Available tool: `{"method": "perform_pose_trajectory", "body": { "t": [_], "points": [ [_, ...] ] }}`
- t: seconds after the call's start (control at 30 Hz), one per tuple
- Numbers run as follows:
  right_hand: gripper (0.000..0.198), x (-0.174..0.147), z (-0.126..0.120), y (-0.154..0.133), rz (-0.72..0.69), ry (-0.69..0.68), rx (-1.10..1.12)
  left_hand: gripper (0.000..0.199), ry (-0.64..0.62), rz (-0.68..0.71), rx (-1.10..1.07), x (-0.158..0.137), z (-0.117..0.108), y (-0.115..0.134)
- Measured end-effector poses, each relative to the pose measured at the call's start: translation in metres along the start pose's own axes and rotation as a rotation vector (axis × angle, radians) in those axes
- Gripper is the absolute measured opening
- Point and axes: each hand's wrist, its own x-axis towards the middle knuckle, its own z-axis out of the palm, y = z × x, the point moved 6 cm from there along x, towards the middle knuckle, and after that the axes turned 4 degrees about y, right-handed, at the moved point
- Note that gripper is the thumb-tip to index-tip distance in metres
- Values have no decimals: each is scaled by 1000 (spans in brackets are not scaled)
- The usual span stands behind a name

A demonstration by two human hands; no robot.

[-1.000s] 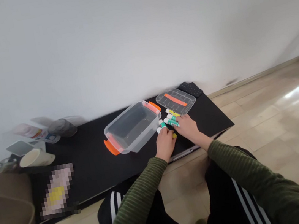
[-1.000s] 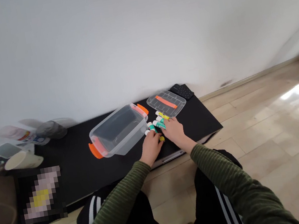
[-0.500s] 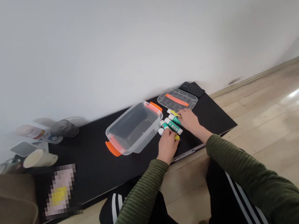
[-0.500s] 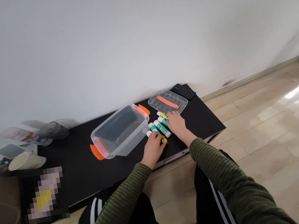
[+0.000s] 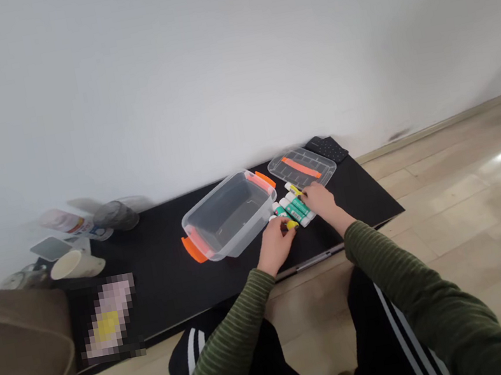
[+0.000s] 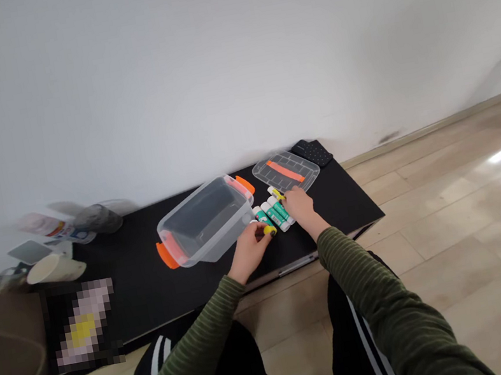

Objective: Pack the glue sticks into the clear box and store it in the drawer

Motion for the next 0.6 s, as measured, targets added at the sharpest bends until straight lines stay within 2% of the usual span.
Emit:
{"method": "perform_pose_trajectory", "body": {
  "t": [0.13,0.23,0.4,0.6],
  "points": [
    [32,-1,1,-1,24,3,-36,18,38,-223,-463,2,-6,-14],
    [30,-3,1,-2,11,43,-61,28,66,-322,-714,1,-10,-18],
    [27,-8,-4,-3,-8,90,-74,27,86,-385,-875,-4,-18,-17],
    [27,-6,-13,7,78,131,71,18,53,-425,-1023,-7,-22,-13]
  ]
}}
